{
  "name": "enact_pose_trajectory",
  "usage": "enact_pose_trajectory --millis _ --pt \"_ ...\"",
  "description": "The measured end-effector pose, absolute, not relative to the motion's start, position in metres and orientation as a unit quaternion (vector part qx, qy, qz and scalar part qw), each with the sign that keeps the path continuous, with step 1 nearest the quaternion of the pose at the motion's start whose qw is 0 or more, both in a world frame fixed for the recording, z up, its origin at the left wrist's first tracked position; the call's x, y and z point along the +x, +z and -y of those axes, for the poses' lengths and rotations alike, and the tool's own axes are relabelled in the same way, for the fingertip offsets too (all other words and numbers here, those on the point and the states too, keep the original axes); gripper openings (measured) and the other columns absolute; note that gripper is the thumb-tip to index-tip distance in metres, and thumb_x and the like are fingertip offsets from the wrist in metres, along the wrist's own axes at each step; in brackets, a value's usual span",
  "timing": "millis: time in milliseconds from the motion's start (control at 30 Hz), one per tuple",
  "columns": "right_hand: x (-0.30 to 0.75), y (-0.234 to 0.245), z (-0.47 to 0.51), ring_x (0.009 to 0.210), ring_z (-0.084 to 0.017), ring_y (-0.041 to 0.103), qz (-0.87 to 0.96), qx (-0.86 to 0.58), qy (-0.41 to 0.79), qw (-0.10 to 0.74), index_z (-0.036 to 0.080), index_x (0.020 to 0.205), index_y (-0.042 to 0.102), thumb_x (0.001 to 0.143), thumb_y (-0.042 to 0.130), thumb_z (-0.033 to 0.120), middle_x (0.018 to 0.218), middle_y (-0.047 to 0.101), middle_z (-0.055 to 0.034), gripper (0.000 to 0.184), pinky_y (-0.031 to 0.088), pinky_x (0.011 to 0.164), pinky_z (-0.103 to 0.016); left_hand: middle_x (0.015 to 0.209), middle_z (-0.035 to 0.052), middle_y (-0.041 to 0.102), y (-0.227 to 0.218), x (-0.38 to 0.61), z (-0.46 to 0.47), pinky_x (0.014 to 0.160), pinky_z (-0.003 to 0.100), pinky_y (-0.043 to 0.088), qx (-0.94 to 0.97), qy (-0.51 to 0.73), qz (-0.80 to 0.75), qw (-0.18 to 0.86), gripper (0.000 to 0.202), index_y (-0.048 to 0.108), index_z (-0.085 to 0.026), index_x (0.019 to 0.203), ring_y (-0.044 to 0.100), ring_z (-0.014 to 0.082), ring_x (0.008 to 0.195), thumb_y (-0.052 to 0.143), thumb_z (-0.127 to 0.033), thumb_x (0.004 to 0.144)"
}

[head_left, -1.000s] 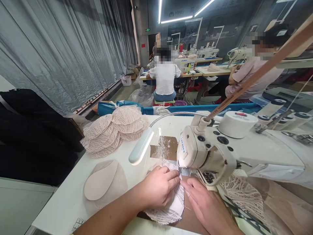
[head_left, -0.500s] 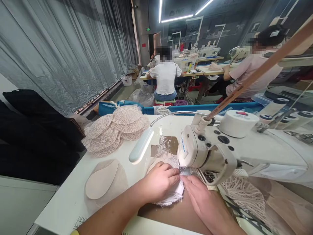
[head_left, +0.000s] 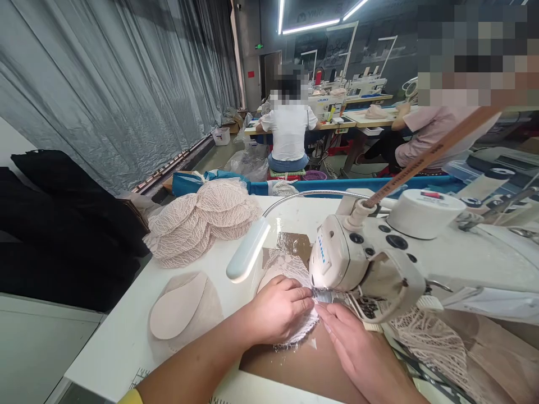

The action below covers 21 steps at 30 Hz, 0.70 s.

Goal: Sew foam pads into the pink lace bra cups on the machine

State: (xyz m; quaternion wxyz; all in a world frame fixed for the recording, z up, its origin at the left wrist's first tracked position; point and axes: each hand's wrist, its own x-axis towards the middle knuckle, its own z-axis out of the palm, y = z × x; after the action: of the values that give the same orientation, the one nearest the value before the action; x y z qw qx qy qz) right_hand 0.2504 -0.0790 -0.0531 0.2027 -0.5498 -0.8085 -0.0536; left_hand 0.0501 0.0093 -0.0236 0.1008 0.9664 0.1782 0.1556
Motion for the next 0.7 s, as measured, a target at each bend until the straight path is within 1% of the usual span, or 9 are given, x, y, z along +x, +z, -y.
enact_pose_trajectory --millis 100,200,300,367,467,567,633,700 --pt "0.25 -0.051 0.078 0.083 -0.021 0.07 0.812 -0.548 -0.068 0.188 0.017 0.113 0.068 0.088 0.034 0.01 0.103 0.071 -0.0112 0.043 0.059 0.065 -0.029 0.119 0.0073 0.064 -0.024 0.05 -0.01 0.09 0.036 0.042 0.964 0.159 -0.189 0.095 0.029 0.058 -0.017 0.118 0.053 0.0219 0.105 0.046 -0.023 0.092" --pt "0.251 -0.052 0.077 0.083 -0.02 0.071 0.812 -0.552 -0.073 0.175 0.018 0.116 0.067 0.087 0.035 0.008 0.104 0.072 -0.0105 0.044 0.058 0.064 -0.027 0.118 0.0082 0.064 -0.025 0.051 -0.011 0.088 0.037 0.042 0.961 0.161 -0.207 0.089 0.029 0.058 -0.017 0.117 0.053 0.0225 0.104 0.048 -0.022 0.09" --pt "0.252 -0.055 0.077 0.084 -0.019 0.071 0.806 -0.562 -0.067 0.174 0.018 0.119 0.065 0.089 0.034 0.009 0.105 0.071 -0.0112 0.044 0.058 0.065 -0.025 0.117 0.0085 0.063 -0.024 0.051 -0.011 0.088 0.037 0.041 0.959 0.16 -0.22 0.082 0.028 0.059 -0.017 0.115 0.052 0.0236 0.103 0.048 -0.021 0.09" --pt "0.253 -0.056 0.077 0.086 -0.02 0.07 0.8 -0.569 -0.068 0.181 0.018 0.119 0.065 0.091 0.033 0.012 0.104 0.071 -0.0126 0.042 0.057 0.068 -0.027 0.116 0.0092 0.062 -0.021 0.05 -0.008 0.087 0.038 0.041 0.959 0.154 -0.227 0.074 0.027 0.059 -0.017 0.114 0.052 0.0242 0.102 0.047 -0.022 0.09" --pt "0.254 -0.054 0.076 0.088 -0.022 0.07 0.793 -0.571 -0.081 0.197 0.017 0.115 0.066 0.093 0.034 0.018 0.102 0.072 -0.0134 0.039 0.058 0.072 -0.032 0.115 0.0111 0.06 -0.014 0.048 -0.004 0.088 0.039 0.04 0.964 0.14 -0.214 0.069 0.028 0.059 -0.017 0.112 0.051 0.0249 0.103 0.048 -0.03 0.09" --pt "0.254 -0.052 0.075 0.085 -0.024 0.07 0.786 -0.572 -0.097 0.212 0.017 0.114 0.066 0.093 0.034 0.017 0.1 0.072 -0.0125 0.038 0.058 0.07 -0.035 0.118 0.0107 0.059 -0.008 0.046 0.0 0.092 0.04 0.038 0.972 0.134 -0.179 0.078 0.032 0.059 -0.018 0.112 0.051 0.0246 0.106 0.05 -0.039 0.09" --pt "0.254 -0.052 0.076 0.086 -0.023 0.07 0.788 -0.571 -0.09 0.211 0.017 0.114 0.066 0.092 0.034 0.016 0.102 0.072 -0.0124 0.039 0.058 0.069 -0.035 0.12 0.0101 0.058 -0.007 0.045 0.0 0.093 0.039 0.038 0.973 0.133 -0.167 0.085 0.033 0.059 -0.018 0.113 0.051 0.0238 0.107 0.049 -0.04 0.09" --pt "0.254 -0.052 0.077 0.089 -0.022 0.07 0.797 -0.564 -0.07 0.206 0.018 0.115 0.066 0.091 0.033 0.014 0.105 0.071 -0.0121 0.04 0.058 0.07 -0.032 0.121 0.0099 0.059 -0.009 0.044 0.0 0.093 0.038 0.038 0.975 0.131 -0.157 0.09 0.032 0.058 -0.016 0.114 0.051 0.0228 0.107 0.048 -0.038 0.092"
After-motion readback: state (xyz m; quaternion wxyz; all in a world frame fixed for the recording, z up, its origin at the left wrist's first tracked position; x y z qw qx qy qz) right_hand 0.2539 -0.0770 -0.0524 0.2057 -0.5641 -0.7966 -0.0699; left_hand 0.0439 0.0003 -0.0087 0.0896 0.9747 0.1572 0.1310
